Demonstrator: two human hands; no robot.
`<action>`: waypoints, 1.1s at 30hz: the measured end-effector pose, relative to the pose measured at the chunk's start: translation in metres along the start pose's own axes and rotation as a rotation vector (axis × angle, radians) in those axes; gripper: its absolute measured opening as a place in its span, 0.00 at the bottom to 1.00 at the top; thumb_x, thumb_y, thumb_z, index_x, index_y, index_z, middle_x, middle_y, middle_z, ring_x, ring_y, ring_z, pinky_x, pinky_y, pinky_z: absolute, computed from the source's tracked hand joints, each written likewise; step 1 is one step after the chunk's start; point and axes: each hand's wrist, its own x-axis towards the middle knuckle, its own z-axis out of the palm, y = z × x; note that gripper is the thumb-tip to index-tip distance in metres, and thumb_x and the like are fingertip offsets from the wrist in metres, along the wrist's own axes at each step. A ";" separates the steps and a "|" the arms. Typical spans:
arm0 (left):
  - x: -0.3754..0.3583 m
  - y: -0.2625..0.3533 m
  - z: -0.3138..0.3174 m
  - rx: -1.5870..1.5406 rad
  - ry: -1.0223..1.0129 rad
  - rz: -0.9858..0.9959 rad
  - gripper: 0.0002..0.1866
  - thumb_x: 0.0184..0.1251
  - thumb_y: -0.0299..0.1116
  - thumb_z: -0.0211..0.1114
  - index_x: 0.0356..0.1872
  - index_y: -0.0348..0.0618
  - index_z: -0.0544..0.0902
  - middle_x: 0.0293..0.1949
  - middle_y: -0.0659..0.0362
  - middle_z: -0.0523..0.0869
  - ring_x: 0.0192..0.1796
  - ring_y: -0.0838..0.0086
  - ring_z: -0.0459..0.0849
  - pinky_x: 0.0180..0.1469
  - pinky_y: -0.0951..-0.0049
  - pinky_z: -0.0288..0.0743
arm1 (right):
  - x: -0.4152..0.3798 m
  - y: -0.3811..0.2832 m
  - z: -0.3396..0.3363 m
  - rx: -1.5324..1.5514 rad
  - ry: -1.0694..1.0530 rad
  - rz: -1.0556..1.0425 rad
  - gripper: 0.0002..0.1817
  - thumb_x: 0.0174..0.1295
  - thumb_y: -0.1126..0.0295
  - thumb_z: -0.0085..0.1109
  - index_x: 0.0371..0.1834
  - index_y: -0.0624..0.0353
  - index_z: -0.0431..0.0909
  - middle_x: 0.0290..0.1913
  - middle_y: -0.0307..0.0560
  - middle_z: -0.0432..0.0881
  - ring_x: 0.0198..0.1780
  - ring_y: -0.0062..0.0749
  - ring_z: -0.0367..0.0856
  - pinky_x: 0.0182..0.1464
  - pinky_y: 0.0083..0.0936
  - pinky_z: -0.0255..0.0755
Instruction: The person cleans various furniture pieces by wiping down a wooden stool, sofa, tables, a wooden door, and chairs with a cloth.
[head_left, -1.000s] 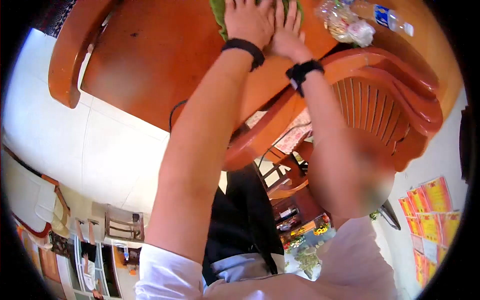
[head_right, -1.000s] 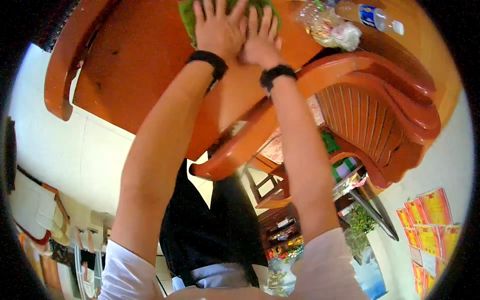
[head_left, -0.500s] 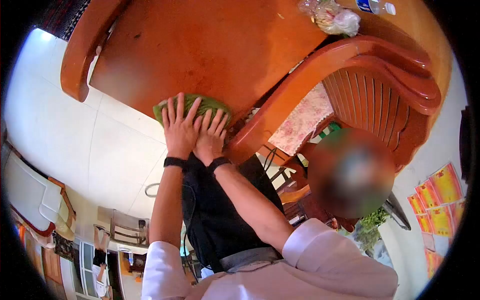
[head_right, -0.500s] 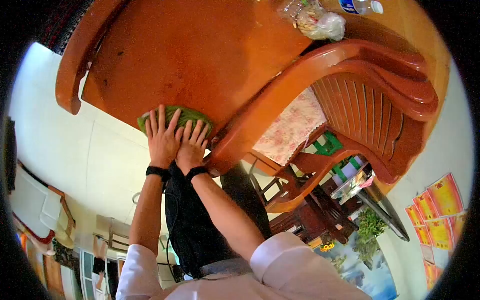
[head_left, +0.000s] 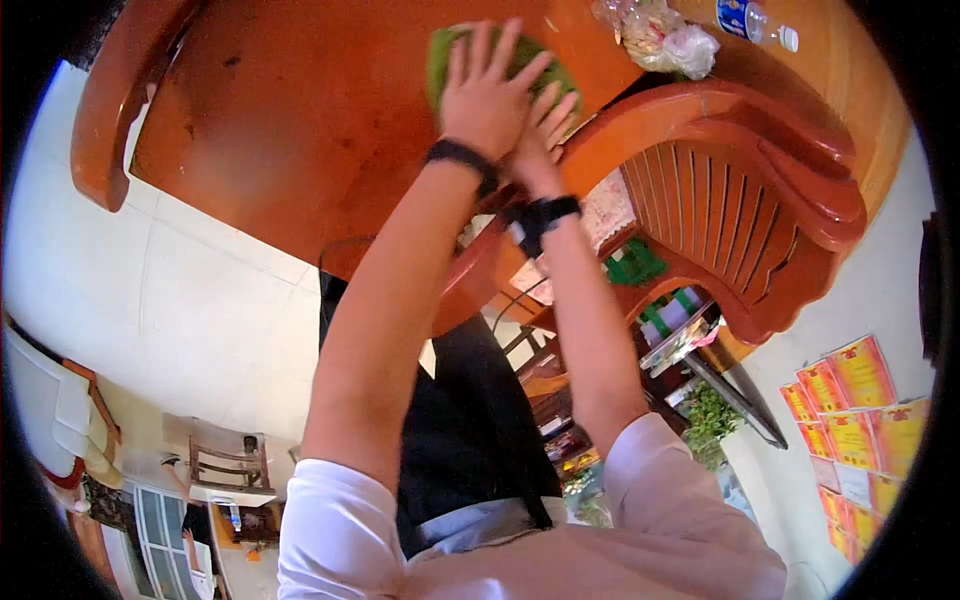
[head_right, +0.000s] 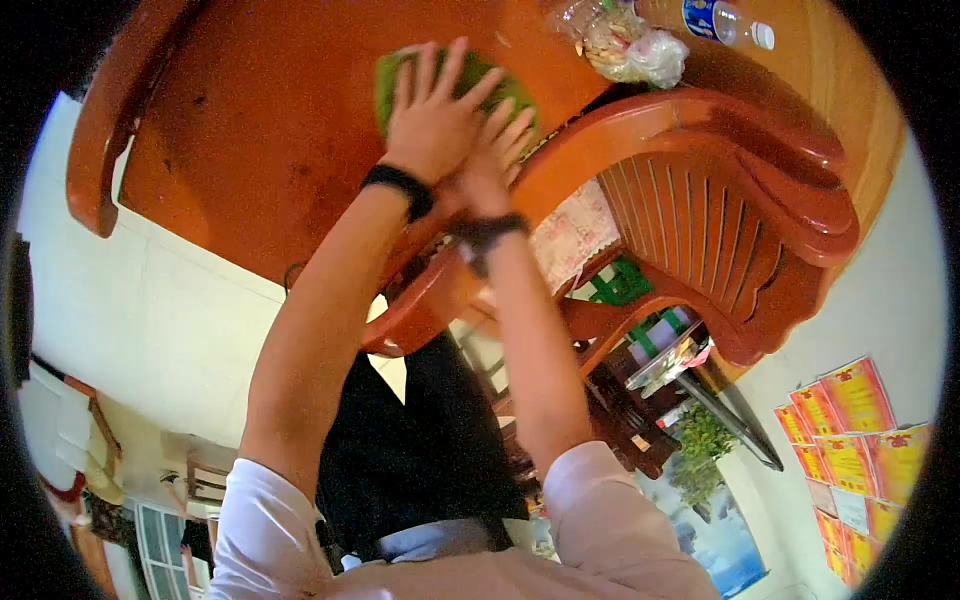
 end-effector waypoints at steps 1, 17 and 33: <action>0.016 0.009 0.006 -0.004 0.008 0.037 0.29 0.76 0.51 0.54 0.76 0.79 0.65 0.84 0.56 0.47 0.83 0.48 0.44 0.80 0.40 0.38 | 0.018 0.000 -0.023 0.118 -0.163 0.227 0.55 0.68 0.45 0.59 0.84 0.58 0.34 0.83 0.67 0.26 0.81 0.76 0.25 0.78 0.67 0.34; -0.129 -0.050 -0.039 -0.121 -0.106 0.019 0.27 0.71 0.40 0.57 0.72 0.64 0.73 0.79 0.64 0.62 0.81 0.62 0.57 0.80 0.55 0.49 | -0.102 -0.100 0.013 0.016 -0.317 0.575 0.51 0.74 0.43 0.46 0.83 0.61 0.27 0.82 0.73 0.26 0.82 0.73 0.29 0.80 0.62 0.37; -0.068 -0.170 -0.057 0.015 0.431 -0.563 0.32 0.78 0.54 0.48 0.80 0.66 0.59 0.82 0.43 0.49 0.80 0.31 0.43 0.76 0.29 0.39 | 0.078 -0.218 -0.032 -0.164 -0.298 -0.700 0.44 0.69 0.61 0.58 0.83 0.55 0.43 0.84 0.61 0.38 0.83 0.62 0.37 0.77 0.62 0.47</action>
